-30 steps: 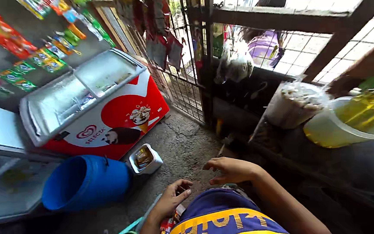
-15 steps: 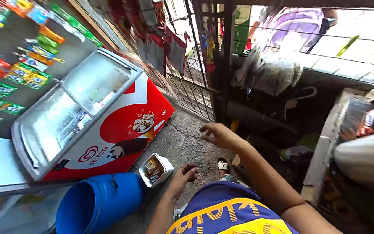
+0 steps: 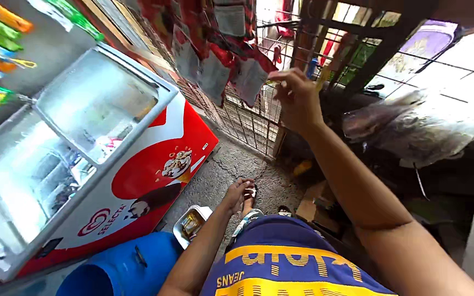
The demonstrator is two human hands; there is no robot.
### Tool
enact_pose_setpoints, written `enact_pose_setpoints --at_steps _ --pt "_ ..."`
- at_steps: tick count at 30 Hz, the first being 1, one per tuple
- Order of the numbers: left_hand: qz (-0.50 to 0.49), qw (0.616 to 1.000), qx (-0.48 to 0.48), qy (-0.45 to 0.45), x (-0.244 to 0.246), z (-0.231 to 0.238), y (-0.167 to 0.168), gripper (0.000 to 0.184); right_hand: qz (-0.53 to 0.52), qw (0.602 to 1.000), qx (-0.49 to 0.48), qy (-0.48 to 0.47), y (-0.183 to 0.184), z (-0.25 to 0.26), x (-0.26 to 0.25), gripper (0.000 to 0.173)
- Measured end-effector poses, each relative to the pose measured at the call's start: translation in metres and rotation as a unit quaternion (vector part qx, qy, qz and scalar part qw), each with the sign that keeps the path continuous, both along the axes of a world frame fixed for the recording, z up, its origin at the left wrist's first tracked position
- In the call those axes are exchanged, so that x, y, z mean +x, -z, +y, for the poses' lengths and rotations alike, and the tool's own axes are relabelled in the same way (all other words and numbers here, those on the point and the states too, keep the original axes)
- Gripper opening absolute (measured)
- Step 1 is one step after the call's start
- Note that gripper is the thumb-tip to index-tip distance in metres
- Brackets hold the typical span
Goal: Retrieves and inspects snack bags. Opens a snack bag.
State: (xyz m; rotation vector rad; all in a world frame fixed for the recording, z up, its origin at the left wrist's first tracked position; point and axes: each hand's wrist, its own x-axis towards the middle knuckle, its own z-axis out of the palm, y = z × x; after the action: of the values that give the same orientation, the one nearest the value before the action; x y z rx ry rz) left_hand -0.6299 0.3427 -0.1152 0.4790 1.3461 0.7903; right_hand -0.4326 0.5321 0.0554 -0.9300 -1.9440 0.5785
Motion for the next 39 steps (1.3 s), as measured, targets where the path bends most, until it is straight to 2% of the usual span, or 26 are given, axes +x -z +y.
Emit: enact_pose_setpoints --at_steps 4,8,12,15,19,24,26,29,32,33,35,36,39 --pt "-0.037 0.999 0.000 0.012 -0.034 0.084 0.005 0.031 -0.045 0.993 0.078 0.079 -0.025 0.054 -0.040 0.035" --pt "-0.075 0.996 0.049 0.002 -0.053 0.159 0.017 0.038 -0.006 0.978 0.152 0.143 -0.020 0.080 -0.076 0.054" --pt "-0.130 0.986 0.083 -0.061 -0.052 0.221 0.015 0.042 0.101 0.962 0.195 0.160 0.004 0.098 -0.096 0.052" --pt "-0.159 0.979 0.103 -0.072 -0.046 0.249 0.008 0.051 0.054 0.954 0.197 0.221 0.009 0.097 -0.103 0.039" --pt "-0.179 0.975 0.122 -0.054 -0.039 0.264 0.001 0.064 0.036 0.941 0.169 0.290 0.009 0.092 -0.116 0.034" --pt "-0.203 0.971 0.127 -0.026 -0.033 0.275 -0.002 0.074 0.067 0.938 0.180 0.289 0.006 0.093 -0.118 0.035" --pt "-0.196 0.971 0.136 0.000 -0.034 0.274 -0.001 0.071 0.081 0.946 0.166 0.267 0.002 0.089 -0.116 0.038" --pt "-0.201 0.966 0.160 0.029 -0.037 0.269 0.007 0.054 0.075 0.948 0.148 0.271 -0.003 0.086 -0.113 0.042" --pt "-0.252 0.951 0.176 0.011 -0.042 0.258 0.015 0.033 0.176 0.944 0.215 0.181 0.030 0.111 -0.102 0.035" --pt "-0.258 0.950 0.178 0.005 -0.043 0.253 0.016 0.028 0.218 0.942 0.206 0.151 0.038 0.117 -0.101 0.034" --pt "-0.270 0.946 0.180 0.003 -0.046 0.243 0.021 0.022 0.238 0.953 0.094 0.165 0.025 0.105 -0.103 0.033" --pt "-0.292 0.939 0.179 0.000 -0.047 0.240 0.027 0.020 0.262 0.945 0.113 0.160 0.033 0.111 -0.105 0.031" --pt "-0.325 0.930 0.173 0.003 -0.053 0.233 0.034 0.030 0.308 0.923 0.178 0.146 0.051 0.127 -0.107 0.028"
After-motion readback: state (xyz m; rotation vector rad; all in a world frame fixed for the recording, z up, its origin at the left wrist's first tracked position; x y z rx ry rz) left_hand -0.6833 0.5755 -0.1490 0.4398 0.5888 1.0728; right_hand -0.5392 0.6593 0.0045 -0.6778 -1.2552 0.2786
